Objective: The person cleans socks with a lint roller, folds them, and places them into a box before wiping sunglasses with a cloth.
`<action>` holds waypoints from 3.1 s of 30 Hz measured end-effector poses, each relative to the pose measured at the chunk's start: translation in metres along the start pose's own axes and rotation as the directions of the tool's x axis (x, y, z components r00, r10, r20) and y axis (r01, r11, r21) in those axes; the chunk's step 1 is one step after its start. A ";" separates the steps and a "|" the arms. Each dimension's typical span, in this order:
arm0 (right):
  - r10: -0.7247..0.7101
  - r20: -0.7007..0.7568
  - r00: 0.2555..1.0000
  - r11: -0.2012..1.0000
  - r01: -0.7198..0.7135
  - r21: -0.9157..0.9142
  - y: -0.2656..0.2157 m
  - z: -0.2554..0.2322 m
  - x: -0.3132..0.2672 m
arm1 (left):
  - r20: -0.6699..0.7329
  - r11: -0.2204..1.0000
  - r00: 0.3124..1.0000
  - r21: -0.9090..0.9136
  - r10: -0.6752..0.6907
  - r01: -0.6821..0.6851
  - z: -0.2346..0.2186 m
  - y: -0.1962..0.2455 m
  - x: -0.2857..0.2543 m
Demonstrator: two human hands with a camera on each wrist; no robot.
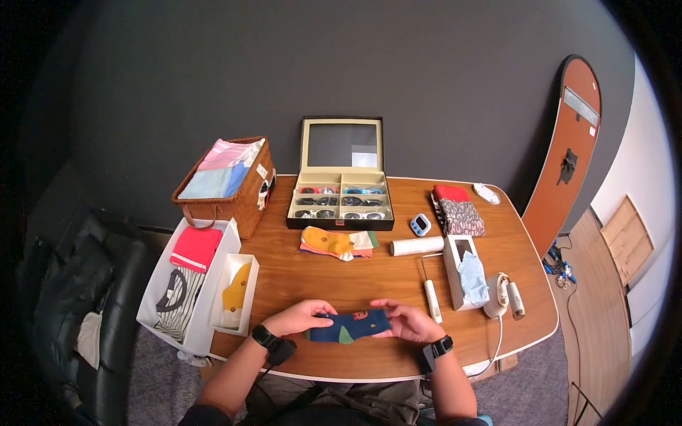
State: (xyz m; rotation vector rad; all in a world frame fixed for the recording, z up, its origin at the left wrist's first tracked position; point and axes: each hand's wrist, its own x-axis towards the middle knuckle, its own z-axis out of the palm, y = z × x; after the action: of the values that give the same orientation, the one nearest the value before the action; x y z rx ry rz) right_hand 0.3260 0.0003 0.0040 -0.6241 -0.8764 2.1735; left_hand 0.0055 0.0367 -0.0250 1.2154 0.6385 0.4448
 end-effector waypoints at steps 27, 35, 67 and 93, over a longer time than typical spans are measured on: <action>-0.783 0.065 0.619 -0.104 -0.026 -0.994 -0.082 -0.065 0.185 | -0.600 0.739 0.609 0.673 0.519 0.032 -0.150 0.064 0.127; -0.677 0.232 0.699 -0.457 -0.152 -0.876 -0.062 -0.043 0.186 | -0.537 0.504 0.363 0.842 0.761 0.192 -0.147 0.046 0.133; -0.576 0.199 0.793 -0.261 0.052 -0.964 -0.020 -0.043 0.210 | -0.791 0.574 0.491 0.606 0.365 0.551 -0.135 0.070 0.122; -0.626 -0.133 0.768 -0.273 -0.376 -0.886 -0.014 -0.054 0.219 | -0.338 0.359 0.693 0.925 0.637 0.122 -0.112 0.022 0.138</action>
State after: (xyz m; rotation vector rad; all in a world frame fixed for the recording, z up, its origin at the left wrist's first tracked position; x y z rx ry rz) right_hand 0.2275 0.1939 -0.0575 -1.7481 -2.1060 0.1231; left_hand 0.0348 0.2106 -0.0567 2.3309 1.4478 0.9328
